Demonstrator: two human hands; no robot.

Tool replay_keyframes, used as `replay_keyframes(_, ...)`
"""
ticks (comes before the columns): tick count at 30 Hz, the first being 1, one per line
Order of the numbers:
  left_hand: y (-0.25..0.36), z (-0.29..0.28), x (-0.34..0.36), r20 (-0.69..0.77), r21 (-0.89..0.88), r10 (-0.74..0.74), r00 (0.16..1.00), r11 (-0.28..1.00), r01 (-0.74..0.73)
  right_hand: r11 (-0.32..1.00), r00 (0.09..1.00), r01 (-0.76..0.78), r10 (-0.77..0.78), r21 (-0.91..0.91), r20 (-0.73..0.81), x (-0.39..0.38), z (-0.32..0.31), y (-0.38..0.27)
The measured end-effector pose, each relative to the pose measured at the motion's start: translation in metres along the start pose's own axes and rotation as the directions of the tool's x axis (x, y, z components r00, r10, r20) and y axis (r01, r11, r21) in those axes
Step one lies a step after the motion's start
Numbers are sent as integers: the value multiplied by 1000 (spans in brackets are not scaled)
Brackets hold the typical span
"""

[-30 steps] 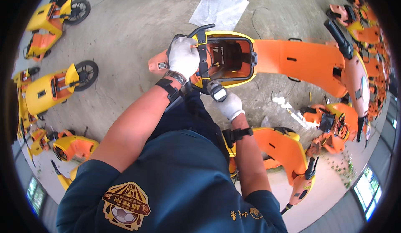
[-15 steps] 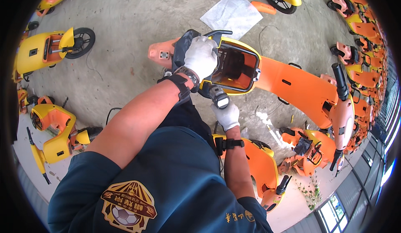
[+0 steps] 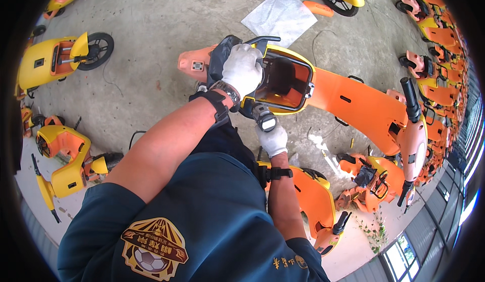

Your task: The person removes the seat bucket of an electric scooter using a power drill and a hammer, and then moves to a second scooter to begin removing its seat bucket.

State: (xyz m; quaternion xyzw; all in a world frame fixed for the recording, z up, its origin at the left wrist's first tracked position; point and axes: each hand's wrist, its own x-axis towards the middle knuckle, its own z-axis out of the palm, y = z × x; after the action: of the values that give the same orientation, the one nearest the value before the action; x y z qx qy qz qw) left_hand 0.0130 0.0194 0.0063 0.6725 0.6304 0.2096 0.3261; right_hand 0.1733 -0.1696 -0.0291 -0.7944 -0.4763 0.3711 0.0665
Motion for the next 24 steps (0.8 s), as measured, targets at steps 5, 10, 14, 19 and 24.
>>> replay_keyframes(5,0,1,0,-33,-27,0,999,1000,0,1000,1000,-3,3,5,21,0,-3,-5)
replay_keyframes(10,-1,1,0,-37,-2,19,999,1000,-19,1000,997,-5,4,17,80,2,-7,-4)
replay_keyframes(14,0,-1,0,-8,11,4,1000,1000,-4,999,986,-39,40,-11,165,2,-8,-7)
replay_keyframes(19,-1,1,-1,-25,-15,3,1000,1000,-4,1000,984,-9,10,-2,175,5,-9,-6)
replay_keyframes(24,-2,1,0,-27,-12,7,1000,1000,-8,991,980,-50,73,-127,183,6,-11,-13)
